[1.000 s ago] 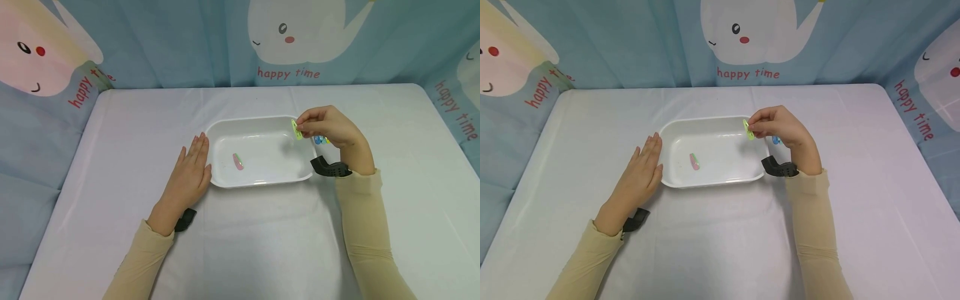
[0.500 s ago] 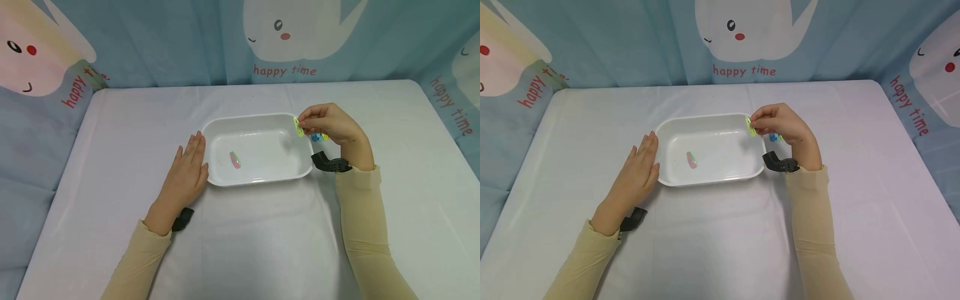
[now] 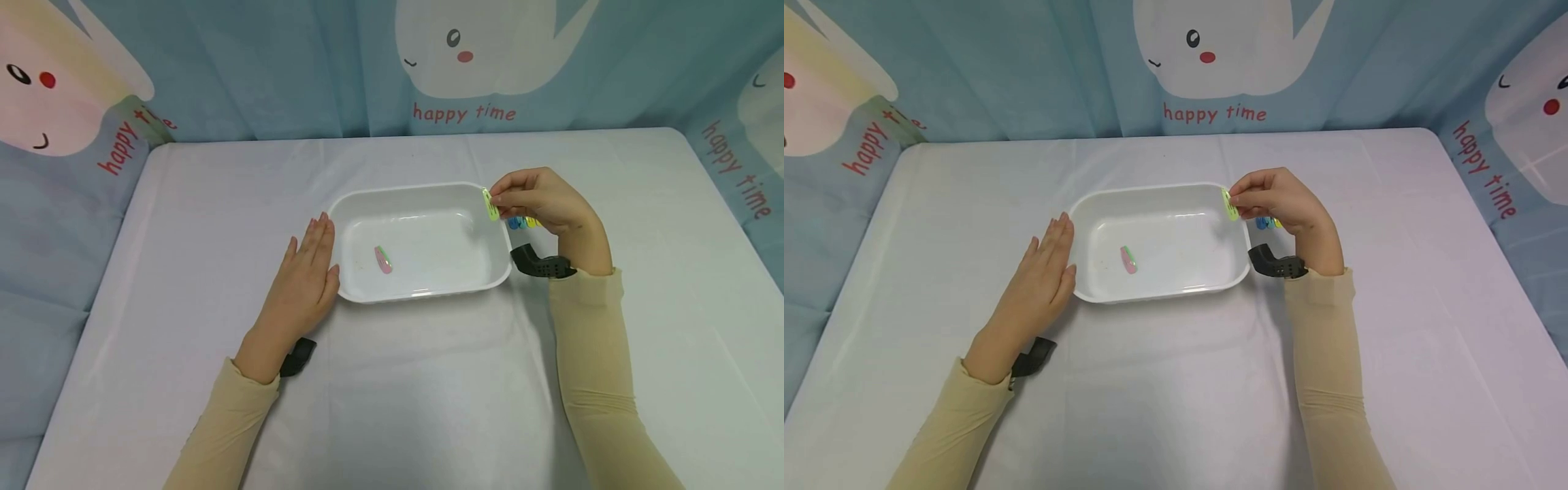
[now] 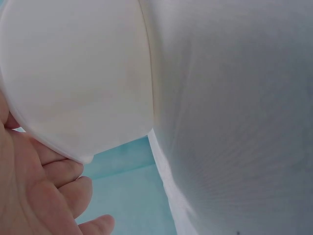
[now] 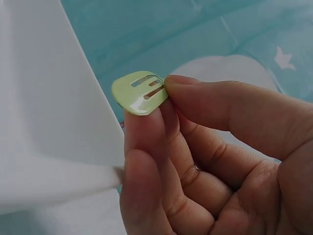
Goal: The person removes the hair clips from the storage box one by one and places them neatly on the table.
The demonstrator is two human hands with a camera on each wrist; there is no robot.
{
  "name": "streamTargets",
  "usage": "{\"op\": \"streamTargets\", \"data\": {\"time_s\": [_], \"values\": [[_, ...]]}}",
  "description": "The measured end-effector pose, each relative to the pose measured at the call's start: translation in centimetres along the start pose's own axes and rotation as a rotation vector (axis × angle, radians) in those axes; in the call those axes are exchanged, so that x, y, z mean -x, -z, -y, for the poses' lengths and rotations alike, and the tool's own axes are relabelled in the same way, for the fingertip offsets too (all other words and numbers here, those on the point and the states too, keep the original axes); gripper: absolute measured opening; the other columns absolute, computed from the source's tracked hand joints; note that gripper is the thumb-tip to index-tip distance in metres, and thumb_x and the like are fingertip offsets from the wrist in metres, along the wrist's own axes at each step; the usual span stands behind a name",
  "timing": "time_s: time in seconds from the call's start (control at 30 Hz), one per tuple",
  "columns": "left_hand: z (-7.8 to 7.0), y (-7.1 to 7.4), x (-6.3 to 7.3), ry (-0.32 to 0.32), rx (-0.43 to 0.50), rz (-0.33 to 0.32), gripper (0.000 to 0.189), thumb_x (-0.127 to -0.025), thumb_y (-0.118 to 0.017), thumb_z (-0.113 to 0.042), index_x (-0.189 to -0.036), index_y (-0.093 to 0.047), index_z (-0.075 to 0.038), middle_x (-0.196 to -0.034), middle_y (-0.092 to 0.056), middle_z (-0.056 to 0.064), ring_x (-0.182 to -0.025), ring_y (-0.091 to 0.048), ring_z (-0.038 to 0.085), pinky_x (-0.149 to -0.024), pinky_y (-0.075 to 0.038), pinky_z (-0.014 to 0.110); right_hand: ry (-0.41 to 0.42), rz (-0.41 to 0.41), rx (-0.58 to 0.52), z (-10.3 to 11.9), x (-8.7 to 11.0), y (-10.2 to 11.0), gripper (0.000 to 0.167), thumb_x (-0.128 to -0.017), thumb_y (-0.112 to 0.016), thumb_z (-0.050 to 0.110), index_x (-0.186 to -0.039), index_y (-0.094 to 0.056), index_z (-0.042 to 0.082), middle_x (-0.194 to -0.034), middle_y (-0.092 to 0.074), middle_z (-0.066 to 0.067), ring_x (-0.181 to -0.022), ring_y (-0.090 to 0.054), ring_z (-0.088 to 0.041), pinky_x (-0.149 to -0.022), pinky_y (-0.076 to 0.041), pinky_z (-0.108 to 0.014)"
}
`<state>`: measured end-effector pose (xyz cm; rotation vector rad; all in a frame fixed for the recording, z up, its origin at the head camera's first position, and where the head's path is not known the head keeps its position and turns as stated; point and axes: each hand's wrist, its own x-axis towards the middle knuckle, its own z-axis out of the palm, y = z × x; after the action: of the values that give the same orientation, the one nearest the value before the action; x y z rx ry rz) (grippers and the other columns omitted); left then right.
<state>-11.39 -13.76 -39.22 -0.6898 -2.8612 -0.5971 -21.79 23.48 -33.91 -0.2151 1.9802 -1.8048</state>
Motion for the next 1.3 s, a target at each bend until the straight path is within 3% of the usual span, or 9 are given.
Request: {"op": "streamTargets", "data": {"time_s": [0.8, 1.3], "values": [[-0.1, 0.1, -0.1, 0.007, 0.005, 0.005, 0.057, -0.098, -0.034, -0.02, -0.147, -0.02, 0.008, -0.154, -0.015, 0.018, -0.143, -0.012, 0.027, -0.11, -0.014, 0.055, -0.017, -0.085, 0.002, -1.0, 0.1, 1.2, 0.01, -0.089, -0.062, 0.001, -0.086, -0.07, 0.005, -0.079, -0.068, -0.003, -0.068, -0.063, -0.014, -0.068, -0.053, -0.025], [-0.1, 0.1, -0.1, 0.006, 0.011, 0.007, 0.057, -0.098, -0.034, -0.019, -0.147, -0.019, 0.008, -0.155, -0.015, 0.018, -0.143, -0.012, 0.027, -0.11, -0.014, 0.055, -0.013, -0.131, -0.11, -1.6, 0.8, 2.8, 0.017, -0.089, -0.058, -0.004, -0.084, -0.072, 0.005, -0.078, -0.067, -0.004, -0.067, -0.062, -0.013, -0.065, -0.052, -0.022]]}}
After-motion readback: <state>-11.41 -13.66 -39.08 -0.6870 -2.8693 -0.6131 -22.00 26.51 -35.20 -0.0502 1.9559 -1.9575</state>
